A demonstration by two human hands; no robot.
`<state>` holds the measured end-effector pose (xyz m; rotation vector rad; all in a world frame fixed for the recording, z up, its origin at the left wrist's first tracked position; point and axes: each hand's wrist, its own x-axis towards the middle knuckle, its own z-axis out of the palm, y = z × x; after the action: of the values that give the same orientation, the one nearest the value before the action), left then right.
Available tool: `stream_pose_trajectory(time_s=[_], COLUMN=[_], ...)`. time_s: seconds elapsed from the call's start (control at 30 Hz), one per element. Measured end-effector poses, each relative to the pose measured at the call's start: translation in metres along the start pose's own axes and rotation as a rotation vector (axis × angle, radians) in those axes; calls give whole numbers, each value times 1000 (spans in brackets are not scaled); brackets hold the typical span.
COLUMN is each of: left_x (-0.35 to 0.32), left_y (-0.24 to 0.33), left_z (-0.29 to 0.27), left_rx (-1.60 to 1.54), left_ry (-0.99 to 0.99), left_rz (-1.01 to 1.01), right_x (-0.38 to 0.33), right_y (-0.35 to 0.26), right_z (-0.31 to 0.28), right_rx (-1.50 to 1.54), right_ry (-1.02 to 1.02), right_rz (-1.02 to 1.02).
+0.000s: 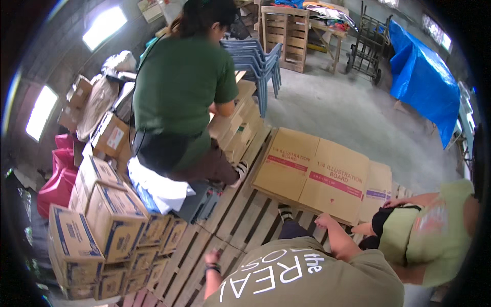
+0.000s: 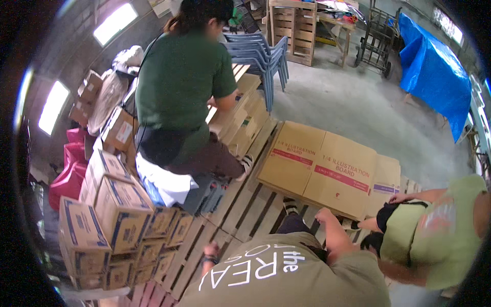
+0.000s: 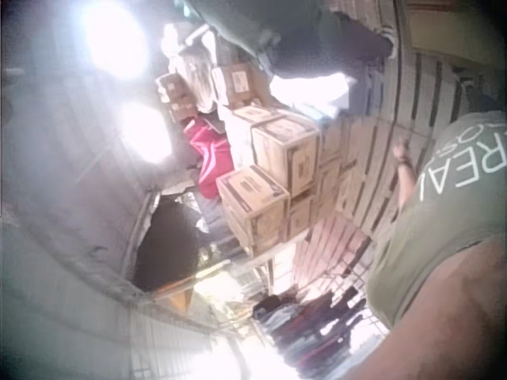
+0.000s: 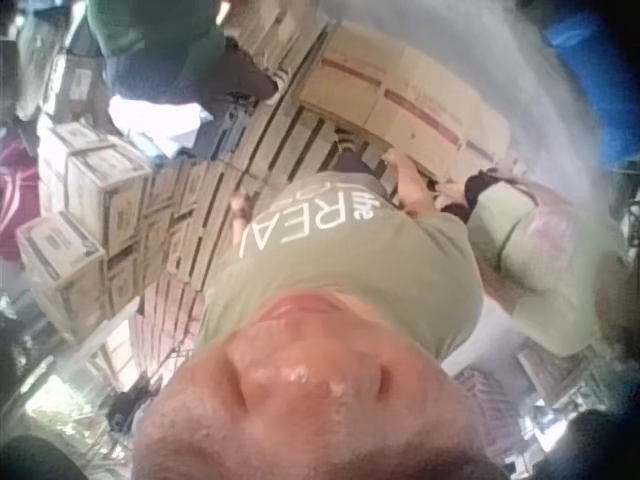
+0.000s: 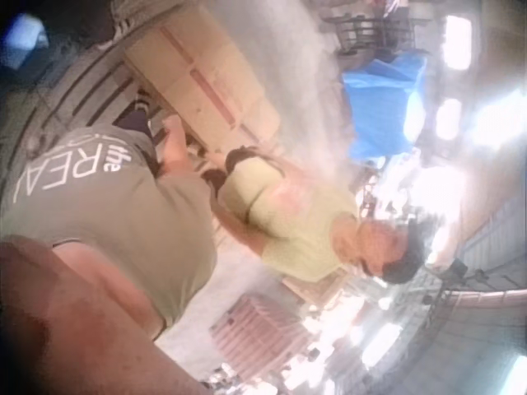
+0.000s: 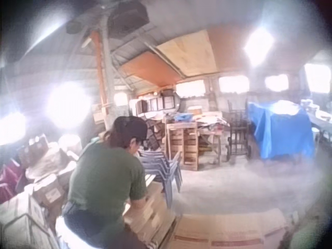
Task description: The person takes illustration boards from a pallet, walks to a packing station, and wraps a stack of boards in brown paper, securing it with tape using a dispenser.
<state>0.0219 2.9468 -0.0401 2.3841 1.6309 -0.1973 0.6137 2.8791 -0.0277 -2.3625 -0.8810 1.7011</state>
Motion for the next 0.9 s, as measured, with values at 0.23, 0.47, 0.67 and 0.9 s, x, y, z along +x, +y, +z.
stream_pose_trajectory(time_s=[0.23,0.47,0.67,0.9], left_x=[12,110,133,151], left_y=[65,102,103,60], left_z=[-9,-176,-133,-94], left_rx=[-884,-810,-899,-375], left_ry=[-303,11,-85,-345], left_rz=[-855,-822,-811,-38], right_x=[94,167,135,125], right_y=[-80,-150,-183,-139], right_z=[-66,-47,-25,-59], right_rx=[89,149,-207,-6], right_ry=[-5,13,-196,-81], right_rz=[-129,-246,-352,-112])
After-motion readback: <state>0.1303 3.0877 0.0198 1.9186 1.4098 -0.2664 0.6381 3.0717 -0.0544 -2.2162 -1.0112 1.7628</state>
